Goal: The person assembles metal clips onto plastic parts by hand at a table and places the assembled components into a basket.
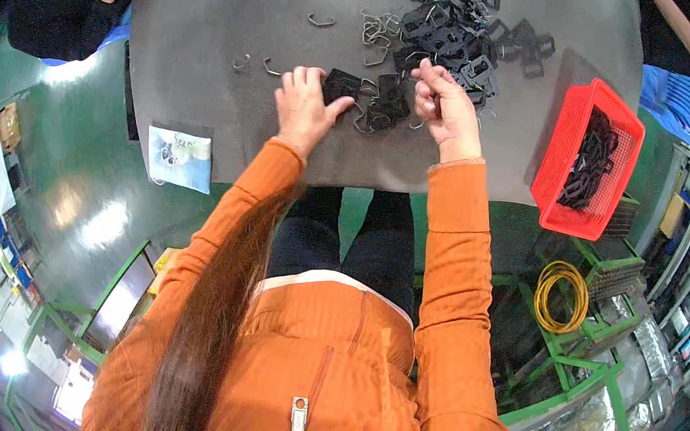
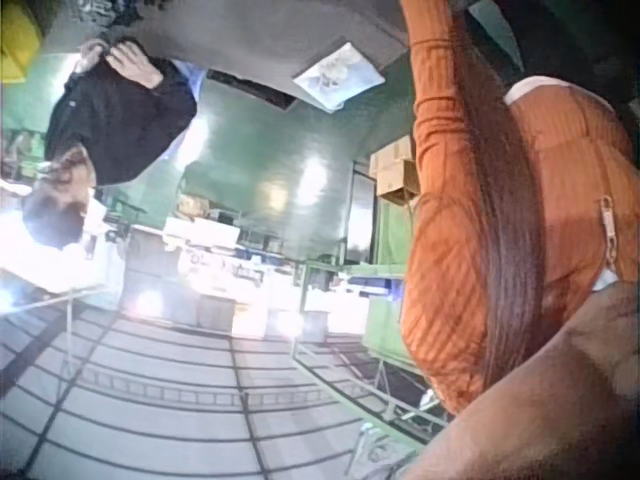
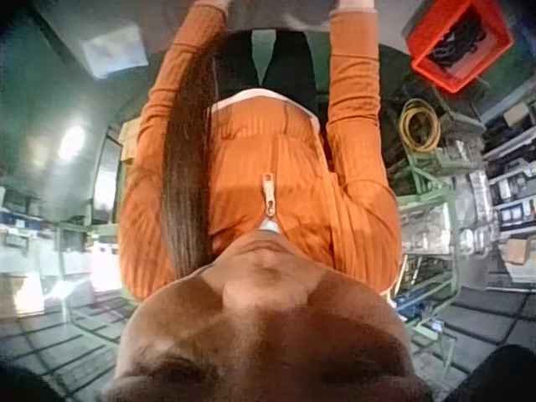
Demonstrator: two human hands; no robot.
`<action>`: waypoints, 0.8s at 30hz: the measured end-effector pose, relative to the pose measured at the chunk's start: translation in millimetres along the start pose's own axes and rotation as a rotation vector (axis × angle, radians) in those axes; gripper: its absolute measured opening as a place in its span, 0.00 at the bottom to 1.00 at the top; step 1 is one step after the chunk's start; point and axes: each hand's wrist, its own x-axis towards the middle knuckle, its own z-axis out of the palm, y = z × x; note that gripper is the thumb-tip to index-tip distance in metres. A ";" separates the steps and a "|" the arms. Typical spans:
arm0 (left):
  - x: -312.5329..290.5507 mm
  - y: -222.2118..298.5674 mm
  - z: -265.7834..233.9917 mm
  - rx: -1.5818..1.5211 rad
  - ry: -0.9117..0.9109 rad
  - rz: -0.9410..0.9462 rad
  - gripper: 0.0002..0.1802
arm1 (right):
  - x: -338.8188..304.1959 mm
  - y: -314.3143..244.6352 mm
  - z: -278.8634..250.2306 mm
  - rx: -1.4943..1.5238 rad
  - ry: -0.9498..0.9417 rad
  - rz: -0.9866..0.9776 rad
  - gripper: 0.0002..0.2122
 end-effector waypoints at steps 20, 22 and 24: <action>4.9 -66.2 -10.4 -1.000 -0.341 -0.115 0.12 | 16.5 29.5 20.3 -1.304 0.453 -0.358 0.19; -0.7 -67.1 -8.9 -0.781 -0.379 0.105 0.11 | 4.2 38.6 20.0 -1.459 0.310 -0.385 0.18; -8.6 -49.5 -11.1 -0.541 -0.289 0.261 0.17 | -5.3 51.1 15.2 -1.764 0.154 -0.472 0.20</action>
